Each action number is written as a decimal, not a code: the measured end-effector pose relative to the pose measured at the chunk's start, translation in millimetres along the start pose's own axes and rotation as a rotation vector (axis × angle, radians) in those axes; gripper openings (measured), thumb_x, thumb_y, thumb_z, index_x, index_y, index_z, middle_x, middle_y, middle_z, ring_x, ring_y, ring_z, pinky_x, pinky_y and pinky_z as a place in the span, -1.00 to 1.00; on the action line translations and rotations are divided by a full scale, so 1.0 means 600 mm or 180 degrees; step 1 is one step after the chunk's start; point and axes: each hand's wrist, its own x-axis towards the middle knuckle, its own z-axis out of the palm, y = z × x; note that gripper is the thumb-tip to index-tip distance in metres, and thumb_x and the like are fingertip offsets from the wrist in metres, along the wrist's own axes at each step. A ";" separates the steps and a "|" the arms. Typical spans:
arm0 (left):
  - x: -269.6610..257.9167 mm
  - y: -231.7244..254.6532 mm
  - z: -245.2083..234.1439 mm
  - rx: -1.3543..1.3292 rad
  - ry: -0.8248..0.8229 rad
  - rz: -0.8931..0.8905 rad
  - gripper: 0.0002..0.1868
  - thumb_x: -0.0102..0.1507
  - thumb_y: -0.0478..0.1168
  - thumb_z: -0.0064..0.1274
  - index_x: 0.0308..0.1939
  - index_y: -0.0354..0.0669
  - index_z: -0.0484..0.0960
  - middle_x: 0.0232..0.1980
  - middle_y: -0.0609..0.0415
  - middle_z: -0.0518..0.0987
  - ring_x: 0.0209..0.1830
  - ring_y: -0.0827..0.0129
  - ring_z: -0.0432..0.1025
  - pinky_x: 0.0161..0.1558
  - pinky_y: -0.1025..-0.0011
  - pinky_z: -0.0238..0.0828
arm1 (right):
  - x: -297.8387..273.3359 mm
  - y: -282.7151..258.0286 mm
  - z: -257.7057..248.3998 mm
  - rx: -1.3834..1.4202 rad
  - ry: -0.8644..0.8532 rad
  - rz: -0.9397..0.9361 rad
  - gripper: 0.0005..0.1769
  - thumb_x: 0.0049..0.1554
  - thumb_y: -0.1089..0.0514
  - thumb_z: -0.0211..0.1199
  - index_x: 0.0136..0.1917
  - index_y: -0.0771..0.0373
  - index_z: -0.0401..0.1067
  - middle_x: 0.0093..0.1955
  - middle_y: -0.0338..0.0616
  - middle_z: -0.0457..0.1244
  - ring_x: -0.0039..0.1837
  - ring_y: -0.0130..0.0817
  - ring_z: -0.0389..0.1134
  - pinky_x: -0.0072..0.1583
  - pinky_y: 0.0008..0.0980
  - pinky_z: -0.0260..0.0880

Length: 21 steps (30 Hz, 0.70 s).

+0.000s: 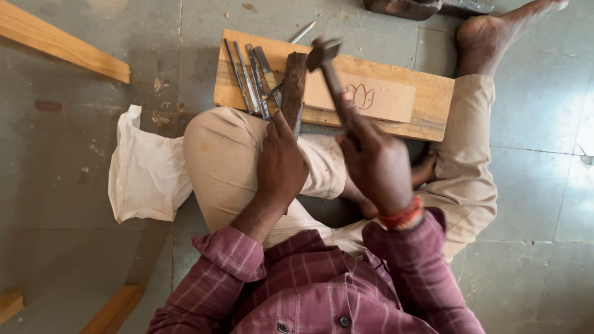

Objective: The person sits cross-legged on the floor and carves a floral design into a small rectangular block of wood. They use a chisel and a wooden mallet to strike the chisel, following a pencil outline on the wood. The person occasionally switches tools and adjusts their grip while working on the design.

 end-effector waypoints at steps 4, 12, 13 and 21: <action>-0.010 -0.001 0.011 0.0084 0.0087 0.0010 -0.09 0.14 -0.32 0.11 0.45 -0.64 -0.01 0.16 -0.41 0.41 0.02 -0.11 0.47 0.03 0.19 0.47 | -0.027 -0.017 -0.046 0.0145 0.0159 0.0395 -0.29 0.25 0.25 0.43 0.59 0.23 0.24 -0.18 -0.12 0.35 -0.28 -0.44 0.35 -0.20 -0.38 0.41; 0.004 -0.001 0.009 -0.0110 0.0006 0.0019 -0.12 0.14 -0.34 0.05 0.46 -0.61 -0.01 0.22 -0.45 0.39 0.06 -0.16 0.45 0.08 0.13 0.44 | -0.007 -0.008 0.005 0.0103 -0.0008 0.0015 -0.26 0.15 0.31 0.41 0.56 0.22 0.25 0.21 0.06 0.41 -0.03 -0.27 0.50 -0.05 -0.38 0.44; 0.001 -0.006 0.012 -0.0070 0.0028 0.0030 -0.13 0.14 -0.34 0.05 0.45 -0.61 -0.01 0.21 -0.46 0.39 0.08 -0.17 0.44 0.09 0.13 0.44 | -0.019 0.001 0.003 0.0446 0.0056 0.0308 -0.27 0.19 0.34 0.38 0.57 0.25 0.23 0.22 0.04 0.41 -0.05 -0.34 0.44 -0.06 -0.41 0.43; -0.008 -0.014 -0.006 -0.0705 0.0229 0.0212 -0.09 0.22 -0.30 0.09 0.49 -0.66 -0.07 0.23 -0.52 0.37 0.14 -0.24 0.42 0.11 0.11 0.42 | -0.180 0.114 -0.089 0.2820 0.0818 0.1528 -0.20 0.35 0.40 0.17 0.76 0.36 -0.04 0.01 -0.14 0.35 -0.13 -0.57 0.31 -0.10 -0.58 0.35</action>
